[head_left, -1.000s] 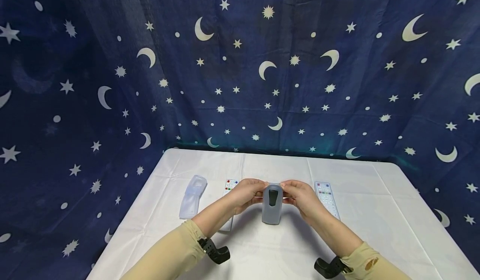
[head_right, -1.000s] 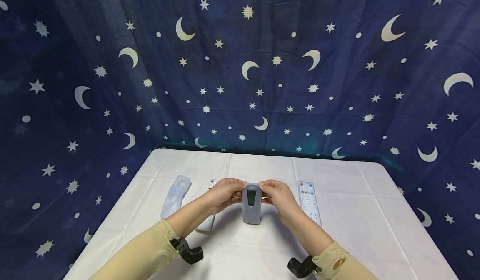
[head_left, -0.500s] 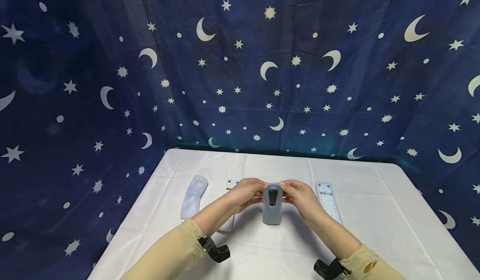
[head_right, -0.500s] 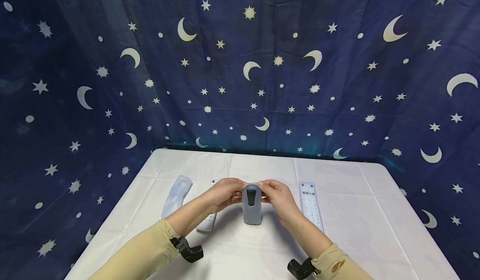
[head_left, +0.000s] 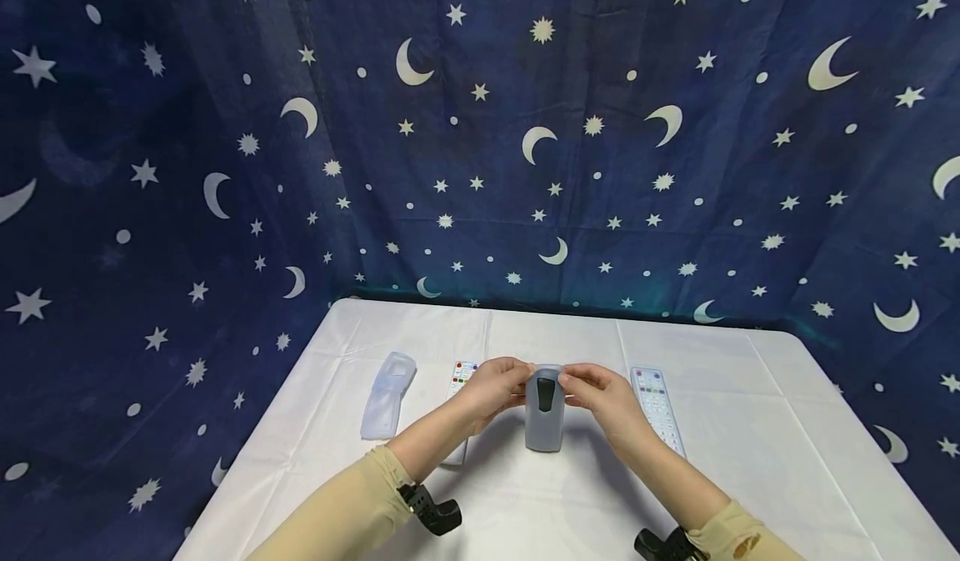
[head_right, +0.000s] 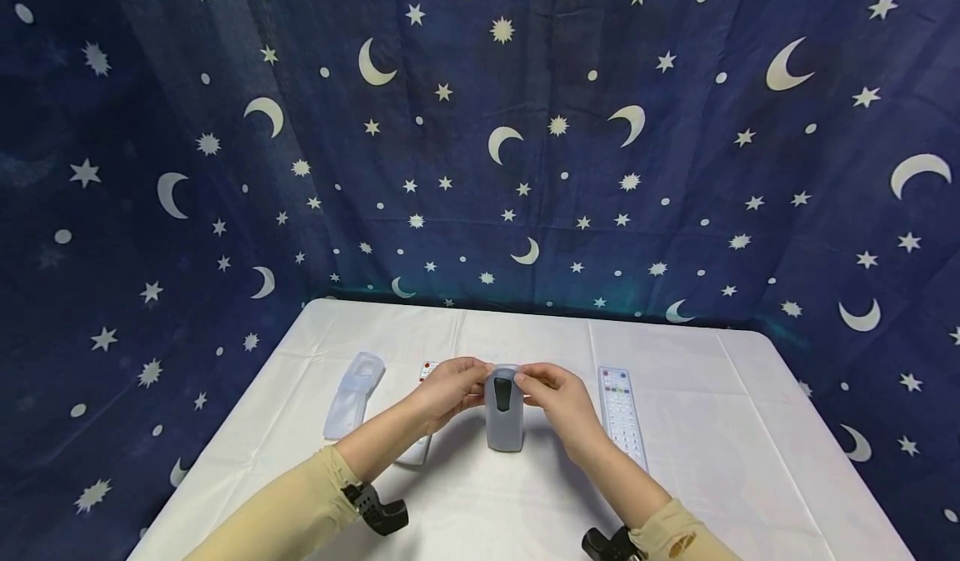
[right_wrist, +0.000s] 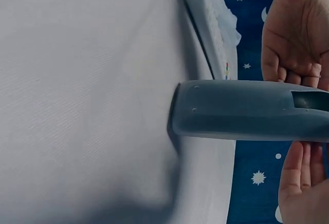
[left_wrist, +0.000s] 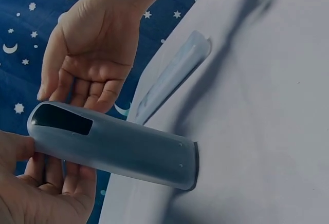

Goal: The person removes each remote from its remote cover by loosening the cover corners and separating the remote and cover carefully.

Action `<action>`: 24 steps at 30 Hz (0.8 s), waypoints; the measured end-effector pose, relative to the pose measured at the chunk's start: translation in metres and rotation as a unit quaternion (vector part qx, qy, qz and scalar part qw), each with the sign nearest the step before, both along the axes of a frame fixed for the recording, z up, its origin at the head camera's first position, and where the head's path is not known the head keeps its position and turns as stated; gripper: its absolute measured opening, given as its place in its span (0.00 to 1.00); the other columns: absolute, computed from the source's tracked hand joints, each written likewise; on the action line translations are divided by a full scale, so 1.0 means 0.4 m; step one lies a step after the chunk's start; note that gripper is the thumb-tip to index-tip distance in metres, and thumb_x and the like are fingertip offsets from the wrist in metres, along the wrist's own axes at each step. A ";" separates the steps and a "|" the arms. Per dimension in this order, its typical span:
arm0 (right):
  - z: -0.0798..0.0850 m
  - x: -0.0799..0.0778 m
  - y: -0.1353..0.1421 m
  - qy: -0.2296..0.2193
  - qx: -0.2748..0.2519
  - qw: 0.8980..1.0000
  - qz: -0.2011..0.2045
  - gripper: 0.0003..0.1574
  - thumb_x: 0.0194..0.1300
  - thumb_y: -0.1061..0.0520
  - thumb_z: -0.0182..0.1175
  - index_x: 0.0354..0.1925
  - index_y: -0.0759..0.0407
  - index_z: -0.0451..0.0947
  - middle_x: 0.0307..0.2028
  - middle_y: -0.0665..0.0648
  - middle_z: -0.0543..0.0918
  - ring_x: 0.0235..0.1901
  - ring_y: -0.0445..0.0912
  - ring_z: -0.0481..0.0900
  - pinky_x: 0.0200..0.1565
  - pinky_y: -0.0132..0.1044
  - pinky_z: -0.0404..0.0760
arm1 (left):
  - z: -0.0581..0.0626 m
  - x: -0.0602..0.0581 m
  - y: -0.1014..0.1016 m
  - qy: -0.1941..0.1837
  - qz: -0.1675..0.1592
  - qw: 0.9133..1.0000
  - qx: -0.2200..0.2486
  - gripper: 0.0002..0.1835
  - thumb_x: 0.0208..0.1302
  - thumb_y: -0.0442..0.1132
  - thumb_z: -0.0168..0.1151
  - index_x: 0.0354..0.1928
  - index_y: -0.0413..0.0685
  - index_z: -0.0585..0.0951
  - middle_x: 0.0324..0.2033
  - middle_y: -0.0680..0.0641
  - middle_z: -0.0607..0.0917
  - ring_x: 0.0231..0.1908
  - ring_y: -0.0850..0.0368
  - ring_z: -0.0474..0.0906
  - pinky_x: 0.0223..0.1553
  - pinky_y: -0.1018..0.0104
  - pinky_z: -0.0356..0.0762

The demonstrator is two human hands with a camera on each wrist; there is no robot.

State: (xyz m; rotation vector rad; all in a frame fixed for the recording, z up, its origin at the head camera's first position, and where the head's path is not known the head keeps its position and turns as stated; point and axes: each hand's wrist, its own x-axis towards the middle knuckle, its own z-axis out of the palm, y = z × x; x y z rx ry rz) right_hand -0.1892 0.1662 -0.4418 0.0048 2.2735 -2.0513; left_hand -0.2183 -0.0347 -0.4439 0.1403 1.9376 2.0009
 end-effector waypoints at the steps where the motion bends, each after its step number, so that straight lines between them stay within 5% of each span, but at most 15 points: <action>1: -0.002 0.002 0.001 0.010 0.003 1.000 -0.001 0.23 0.70 0.51 0.68 0.55 0.66 0.80 0.48 0.58 0.85 0.46 0.47 0.83 0.50 0.40 0.83 | -0.001 0.003 0.001 0.009 0.004 1.000 -0.002 0.12 0.73 0.40 0.59 0.44 0.35 0.81 0.42 0.45 0.85 0.42 0.55 0.83 0.51 0.57 0.83; 8: -0.004 0.007 0.000 0.064 0.041 0.997 -0.019 0.19 0.68 0.52 0.70 0.50 0.65 0.83 0.45 0.60 0.85 0.43 0.48 0.83 0.43 0.37 0.85 | -0.007 0.021 0.001 0.072 0.005 0.997 -0.014 0.16 0.75 0.46 0.61 0.52 0.40 0.82 0.45 0.47 0.85 0.48 0.54 0.83 0.54 0.55 0.82; 13: -0.006 0.005 0.004 0.082 0.058 0.995 -0.028 0.18 0.69 0.52 0.69 0.49 0.64 0.83 0.43 0.60 0.85 0.41 0.48 0.83 0.42 0.36 0.86 | -0.017 0.030 -0.002 0.140 -0.003 0.990 -0.036 0.19 0.71 0.42 0.67 0.60 0.45 0.79 0.48 0.48 0.86 0.48 0.54 0.82 0.52 0.58 0.81; 19: -0.025 0.011 0.013 0.152 0.109 0.982 -0.007 0.24 0.67 0.51 0.71 0.58 0.57 0.80 0.47 0.57 0.84 0.44 0.47 0.82 0.44 0.34 0.84 | -0.022 0.028 -0.002 0.207 0.004 0.976 -0.072 0.18 0.68 0.42 0.70 0.57 0.50 0.79 0.46 0.51 0.87 0.46 0.55 0.83 0.46 0.63 0.81; 24: -0.033 0.010 0.007 0.184 0.143 0.972 -0.011 0.24 0.64 0.51 0.74 0.57 0.53 0.81 0.47 0.51 0.84 0.45 0.45 0.82 0.43 0.33 0.83 | -0.021 0.025 0.002 0.244 0.010 0.963 -0.111 0.15 0.68 0.42 0.70 0.53 0.51 0.80 0.47 0.54 0.86 0.46 0.57 0.84 0.45 0.64 0.82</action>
